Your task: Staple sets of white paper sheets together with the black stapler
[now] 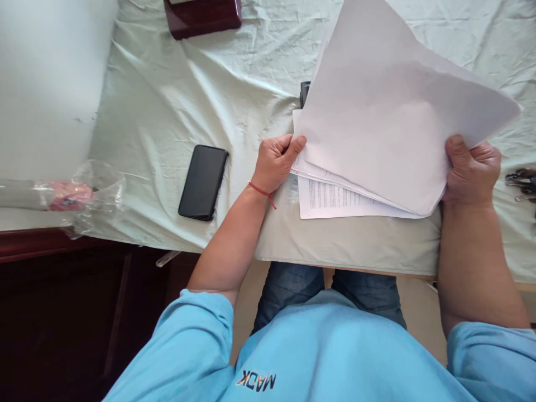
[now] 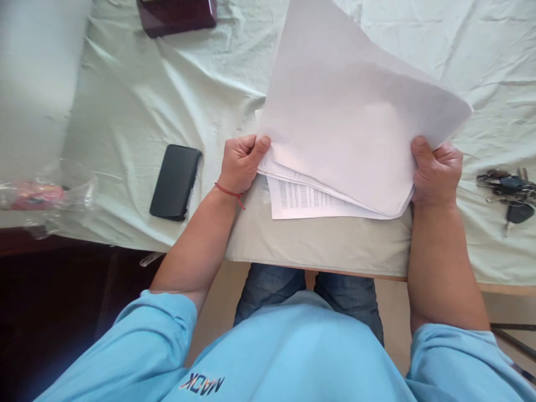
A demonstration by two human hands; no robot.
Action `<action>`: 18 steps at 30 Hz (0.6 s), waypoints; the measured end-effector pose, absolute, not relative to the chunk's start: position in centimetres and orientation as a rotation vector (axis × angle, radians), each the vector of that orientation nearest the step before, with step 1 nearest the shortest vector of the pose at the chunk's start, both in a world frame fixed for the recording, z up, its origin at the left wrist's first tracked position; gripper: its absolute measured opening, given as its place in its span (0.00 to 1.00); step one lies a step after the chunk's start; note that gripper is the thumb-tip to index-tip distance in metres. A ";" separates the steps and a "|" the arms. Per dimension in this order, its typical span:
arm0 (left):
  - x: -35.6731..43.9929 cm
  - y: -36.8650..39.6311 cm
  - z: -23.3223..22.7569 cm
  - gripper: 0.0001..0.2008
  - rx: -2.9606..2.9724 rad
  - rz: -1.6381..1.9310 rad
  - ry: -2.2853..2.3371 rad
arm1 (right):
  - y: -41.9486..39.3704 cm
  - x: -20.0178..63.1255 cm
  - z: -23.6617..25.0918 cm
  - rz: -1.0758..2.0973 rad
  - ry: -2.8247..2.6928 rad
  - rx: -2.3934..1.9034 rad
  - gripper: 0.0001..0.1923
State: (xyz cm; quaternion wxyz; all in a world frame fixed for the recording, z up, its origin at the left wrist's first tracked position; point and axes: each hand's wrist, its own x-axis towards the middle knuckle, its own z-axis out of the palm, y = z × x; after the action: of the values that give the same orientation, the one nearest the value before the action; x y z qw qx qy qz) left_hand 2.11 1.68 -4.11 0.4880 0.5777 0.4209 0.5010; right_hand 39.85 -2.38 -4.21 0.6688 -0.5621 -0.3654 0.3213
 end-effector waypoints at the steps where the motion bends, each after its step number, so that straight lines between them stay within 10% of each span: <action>1: 2.2 1.7 -4.0 0.39 1.402 1.221 1.026 | -2.4 39.8 -4.2 0.716 -0.833 -1.280 0.32; 18: 1.7 1.8 -4.6 0.29 1.334 1.175 0.878 | -2.0 40.4 -4.5 0.707 -0.794 -1.220 0.29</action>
State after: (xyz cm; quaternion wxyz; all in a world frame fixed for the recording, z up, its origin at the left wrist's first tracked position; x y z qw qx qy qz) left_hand 1.68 1.82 -4.62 0.5475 0.5630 0.3705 0.4960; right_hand 40.39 -1.98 -4.54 0.6899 -0.5457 -0.3552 0.3162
